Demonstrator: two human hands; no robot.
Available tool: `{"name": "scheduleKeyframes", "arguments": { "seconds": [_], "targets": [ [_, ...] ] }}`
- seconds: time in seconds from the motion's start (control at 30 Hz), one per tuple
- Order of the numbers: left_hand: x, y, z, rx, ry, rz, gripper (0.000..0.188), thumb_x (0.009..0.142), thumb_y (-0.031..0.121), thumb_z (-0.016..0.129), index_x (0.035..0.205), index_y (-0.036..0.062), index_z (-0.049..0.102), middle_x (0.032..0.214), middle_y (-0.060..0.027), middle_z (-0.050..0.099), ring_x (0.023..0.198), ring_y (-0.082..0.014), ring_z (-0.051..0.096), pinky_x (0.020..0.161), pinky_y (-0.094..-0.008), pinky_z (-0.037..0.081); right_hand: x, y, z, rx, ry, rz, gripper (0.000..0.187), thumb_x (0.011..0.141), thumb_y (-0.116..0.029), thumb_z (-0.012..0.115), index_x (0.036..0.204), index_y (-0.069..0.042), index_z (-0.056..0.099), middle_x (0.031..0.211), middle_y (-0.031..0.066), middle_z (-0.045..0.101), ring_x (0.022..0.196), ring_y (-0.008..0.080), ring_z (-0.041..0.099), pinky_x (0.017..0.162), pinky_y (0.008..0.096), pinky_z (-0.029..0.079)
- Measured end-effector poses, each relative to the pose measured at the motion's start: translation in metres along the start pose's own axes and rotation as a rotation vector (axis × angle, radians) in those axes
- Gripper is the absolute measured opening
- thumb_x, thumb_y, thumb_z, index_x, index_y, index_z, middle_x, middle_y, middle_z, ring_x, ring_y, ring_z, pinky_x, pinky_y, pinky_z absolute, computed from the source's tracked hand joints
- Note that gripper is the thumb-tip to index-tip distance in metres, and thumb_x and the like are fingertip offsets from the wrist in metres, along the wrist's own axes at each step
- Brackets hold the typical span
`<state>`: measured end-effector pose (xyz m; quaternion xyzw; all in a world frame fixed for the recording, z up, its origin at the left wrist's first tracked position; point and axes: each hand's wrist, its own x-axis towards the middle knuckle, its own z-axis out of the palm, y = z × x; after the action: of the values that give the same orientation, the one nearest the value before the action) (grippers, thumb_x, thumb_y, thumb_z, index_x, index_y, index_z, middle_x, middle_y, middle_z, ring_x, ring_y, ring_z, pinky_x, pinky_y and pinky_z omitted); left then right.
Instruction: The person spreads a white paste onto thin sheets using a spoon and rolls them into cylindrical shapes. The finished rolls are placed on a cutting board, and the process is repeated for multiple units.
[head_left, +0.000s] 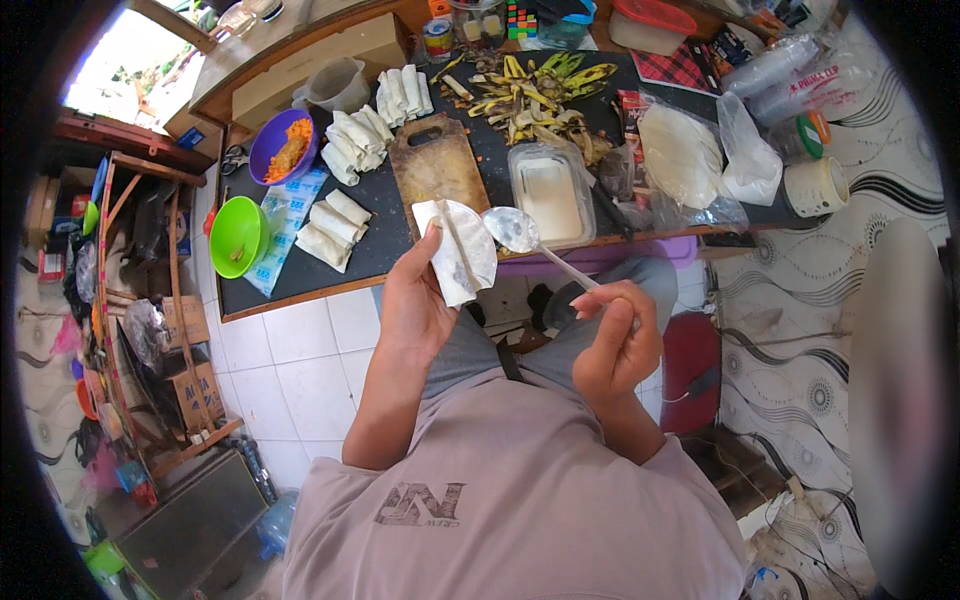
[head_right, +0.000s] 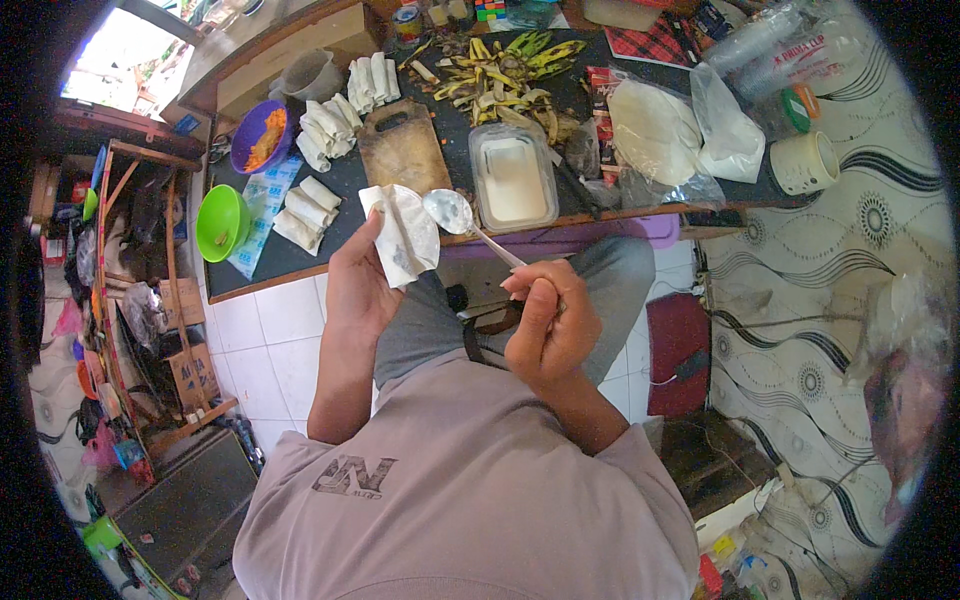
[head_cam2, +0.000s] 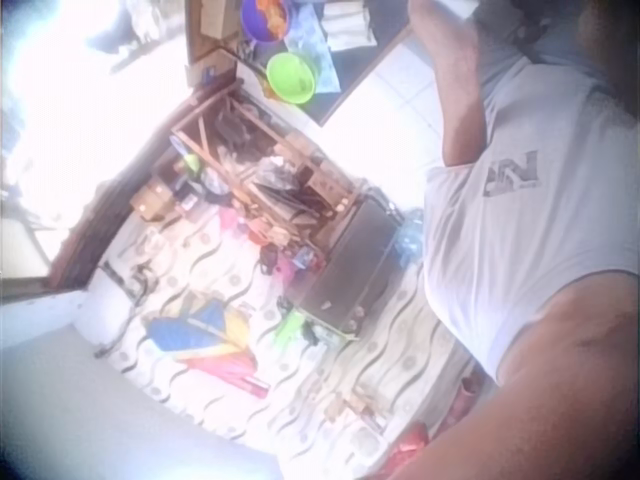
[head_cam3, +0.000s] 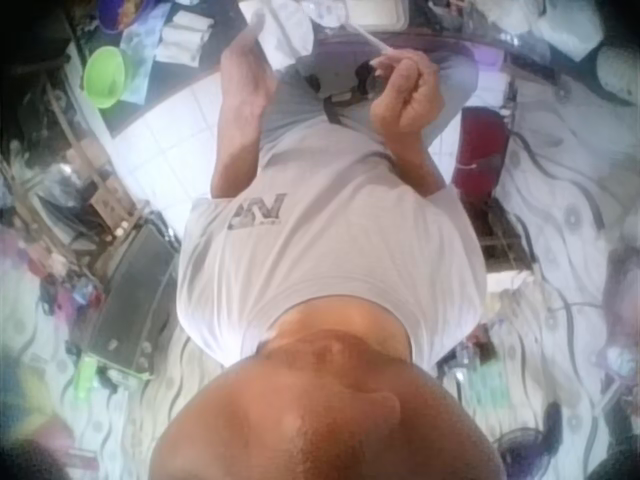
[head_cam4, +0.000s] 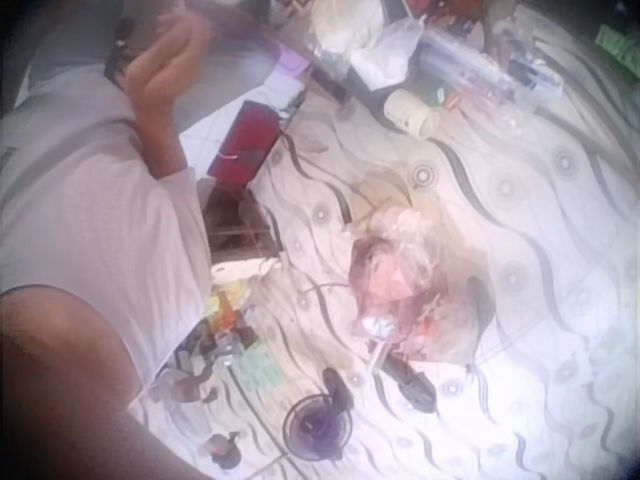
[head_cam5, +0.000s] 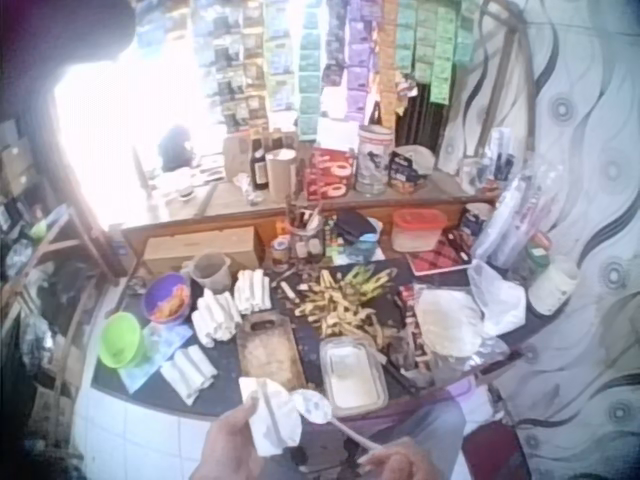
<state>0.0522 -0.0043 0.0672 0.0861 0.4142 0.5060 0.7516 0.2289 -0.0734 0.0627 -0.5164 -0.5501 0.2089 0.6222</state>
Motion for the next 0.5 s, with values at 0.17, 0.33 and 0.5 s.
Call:
{"name": "scheduleKeyframes", "arguments": {
  "seconds": [0.17,0.33,0.5],
  "targets": [
    [0.002,0.002,0.002,-0.002,-0.127,0.02,0.044,0.1,0.024,0.033,0.131,-0.0066,0.039,0.126,-0.021,0.054,0.117,-0.0281,0.055,0.099,-0.0387,0.045,0.002,0.004,-0.001,-0.031,0.104,0.0,0.021,0.097,-0.009,0.039,0.096,0.003,0.055,0.078,0.0096,0.061,0.063,0.0124,0.054,0.058,0.0232,0.045],
    [0.004,0.007,-0.004,0.001,-0.185,0.032,0.045,0.101,0.025,0.032,0.136,-0.0037,0.033,0.13,-0.025,0.05,0.121,-0.0334,0.051,0.102,-0.0408,0.043,0.009,0.015,-0.01,-0.118,0.179,0.068,0.024,0.099,-0.012,0.039,0.097,0.003,0.056,0.079,0.0092,0.062,0.063,0.0115,0.054,0.059,0.0229,0.044],
    [0.001,0.011,-0.004,-0.114,-0.312,0.064,0.047,0.101,0.028,0.032,0.137,-0.0024,0.033,0.138,-0.0261,0.04,0.127,-0.0356,0.044,0.101,-0.0437,0.043,0.009,0.033,-0.012,-0.094,0.217,0.142,0.024,0.1,-0.014,0.04,0.097,0.003,0.057,0.079,0.0091,0.063,0.065,0.0108,0.055,0.06,0.0235,0.045]
  ]
}}
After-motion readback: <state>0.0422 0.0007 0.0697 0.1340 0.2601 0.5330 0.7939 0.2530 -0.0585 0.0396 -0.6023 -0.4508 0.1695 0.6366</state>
